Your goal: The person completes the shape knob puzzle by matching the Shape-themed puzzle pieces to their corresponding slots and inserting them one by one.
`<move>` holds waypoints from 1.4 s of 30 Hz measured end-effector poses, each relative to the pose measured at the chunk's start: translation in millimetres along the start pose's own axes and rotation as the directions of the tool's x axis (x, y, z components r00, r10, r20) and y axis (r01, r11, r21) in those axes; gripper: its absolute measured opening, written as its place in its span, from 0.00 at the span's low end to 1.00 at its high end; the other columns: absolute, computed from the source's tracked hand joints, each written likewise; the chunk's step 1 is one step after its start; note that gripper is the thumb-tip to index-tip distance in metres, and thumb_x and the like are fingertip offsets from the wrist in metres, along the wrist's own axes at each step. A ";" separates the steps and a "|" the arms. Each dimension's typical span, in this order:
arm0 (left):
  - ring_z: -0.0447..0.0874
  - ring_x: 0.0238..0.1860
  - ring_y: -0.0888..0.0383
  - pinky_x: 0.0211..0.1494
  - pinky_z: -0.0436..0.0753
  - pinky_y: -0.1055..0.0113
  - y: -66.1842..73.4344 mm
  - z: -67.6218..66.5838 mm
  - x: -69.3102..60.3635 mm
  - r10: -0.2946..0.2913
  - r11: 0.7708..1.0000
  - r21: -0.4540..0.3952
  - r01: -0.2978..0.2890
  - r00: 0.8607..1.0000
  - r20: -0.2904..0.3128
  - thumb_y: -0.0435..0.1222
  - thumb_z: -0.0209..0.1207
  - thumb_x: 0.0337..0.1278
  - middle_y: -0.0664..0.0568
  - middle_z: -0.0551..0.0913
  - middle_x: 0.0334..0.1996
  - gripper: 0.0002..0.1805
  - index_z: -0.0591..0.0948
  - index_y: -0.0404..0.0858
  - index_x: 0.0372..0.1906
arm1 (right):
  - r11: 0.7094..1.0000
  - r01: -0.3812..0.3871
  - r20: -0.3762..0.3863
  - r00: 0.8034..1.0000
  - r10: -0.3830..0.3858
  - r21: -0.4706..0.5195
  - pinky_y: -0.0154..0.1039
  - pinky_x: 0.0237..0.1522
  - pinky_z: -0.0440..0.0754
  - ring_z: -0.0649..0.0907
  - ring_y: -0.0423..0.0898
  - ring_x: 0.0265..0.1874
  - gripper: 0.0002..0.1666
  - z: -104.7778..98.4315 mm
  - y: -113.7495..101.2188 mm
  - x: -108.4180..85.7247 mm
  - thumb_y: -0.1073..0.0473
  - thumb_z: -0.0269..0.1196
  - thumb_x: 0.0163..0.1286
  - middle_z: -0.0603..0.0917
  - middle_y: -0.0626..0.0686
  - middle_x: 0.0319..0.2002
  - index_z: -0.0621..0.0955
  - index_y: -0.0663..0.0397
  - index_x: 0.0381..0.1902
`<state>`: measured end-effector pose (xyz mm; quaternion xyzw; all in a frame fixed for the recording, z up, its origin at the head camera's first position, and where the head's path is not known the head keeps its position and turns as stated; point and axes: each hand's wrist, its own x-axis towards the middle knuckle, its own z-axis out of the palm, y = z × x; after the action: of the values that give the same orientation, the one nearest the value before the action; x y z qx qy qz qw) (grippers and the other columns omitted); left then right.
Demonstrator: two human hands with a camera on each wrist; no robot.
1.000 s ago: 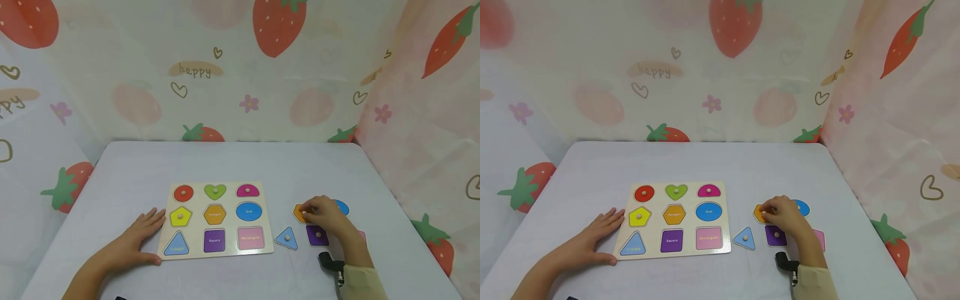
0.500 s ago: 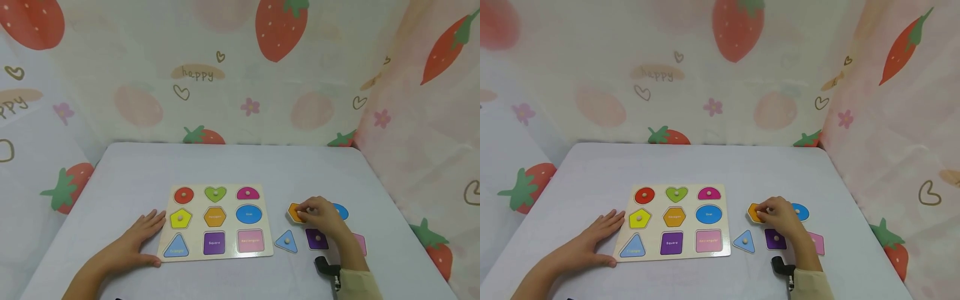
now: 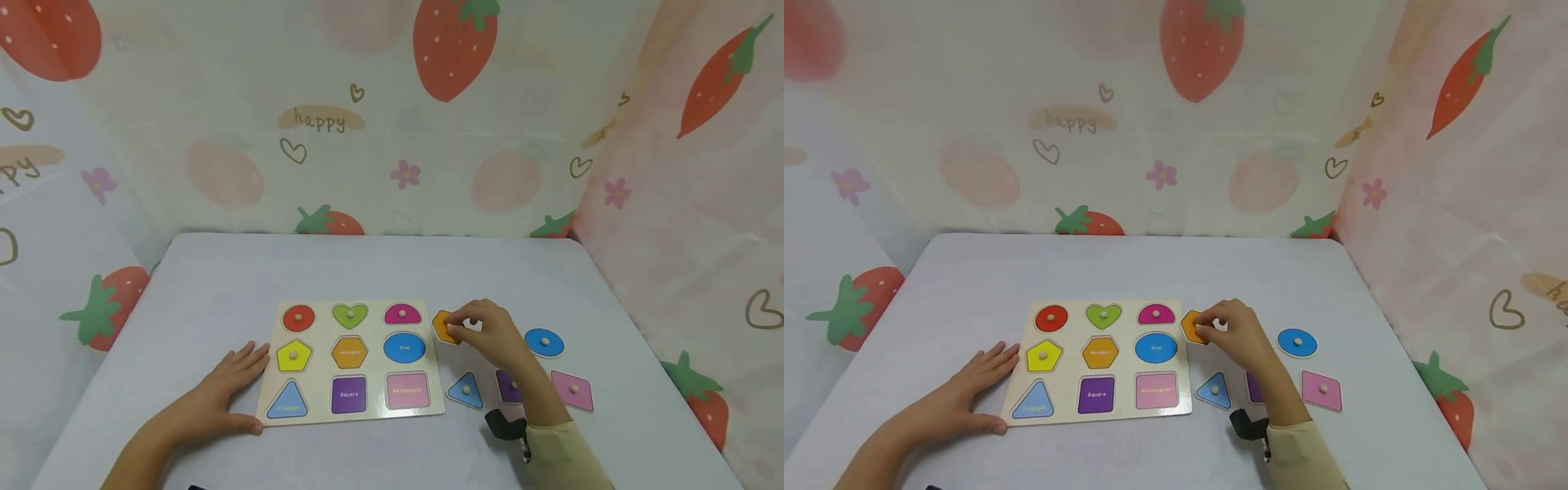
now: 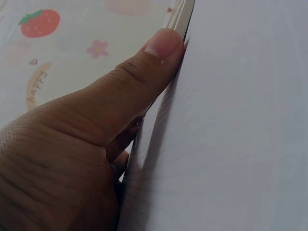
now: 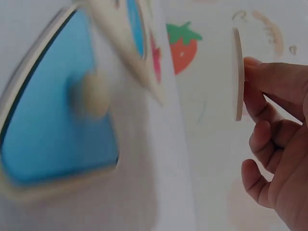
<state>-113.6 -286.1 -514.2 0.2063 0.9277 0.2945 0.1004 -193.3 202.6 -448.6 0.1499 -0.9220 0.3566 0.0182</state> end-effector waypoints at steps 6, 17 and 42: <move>0.40 0.84 0.44 0.75 0.26 0.82 0.9 -1.4 2.1 -0.033 0.999 -0.004 0.033 0.999 0.012 0.69 0.73 0.33 0.55 0.53 0.83 0.66 0.60 0.48 0.81 | 0.999 0.044 0.002 0.999 -0.044 0.021 0.40 0.43 0.80 0.78 0.47 0.45 0.07 14.6 -31.6 15.8 0.55 0.72 0.67 0.87 0.42 0.38 0.91 0.43 0.42; 0.40 0.84 0.44 0.81 0.31 0.72 7.3 -5.0 4.7 -0.059 0.998 -0.014 0.060 0.998 0.027 0.69 0.74 0.31 0.56 0.54 0.83 0.67 0.61 0.49 0.81 | 0.988 0.122 0.073 0.989 -0.129 0.094 0.41 0.41 0.83 0.79 0.48 0.44 0.06 48.3 -86.9 41.6 0.56 0.73 0.66 0.87 0.42 0.37 0.92 0.45 0.40; 0.42 0.83 0.44 0.70 0.26 0.89 4.7 -2.0 -2.9 -0.047 0.999 0.002 0.047 0.999 -0.013 0.70 0.72 0.32 0.57 0.55 0.82 0.66 0.61 0.49 0.81 | 0.999 0.027 0.322 0.946 -0.034 0.028 0.34 0.31 0.78 0.79 0.39 0.31 0.03 113.9 -101.4 53.0 0.56 0.75 0.62 0.85 0.35 0.27 0.91 0.40 0.34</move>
<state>-110.1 -285.0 -509.7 0.1825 0.9333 0.2923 0.1008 -206.2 42.0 -459.9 0.2206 -0.9059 0.3377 -0.1288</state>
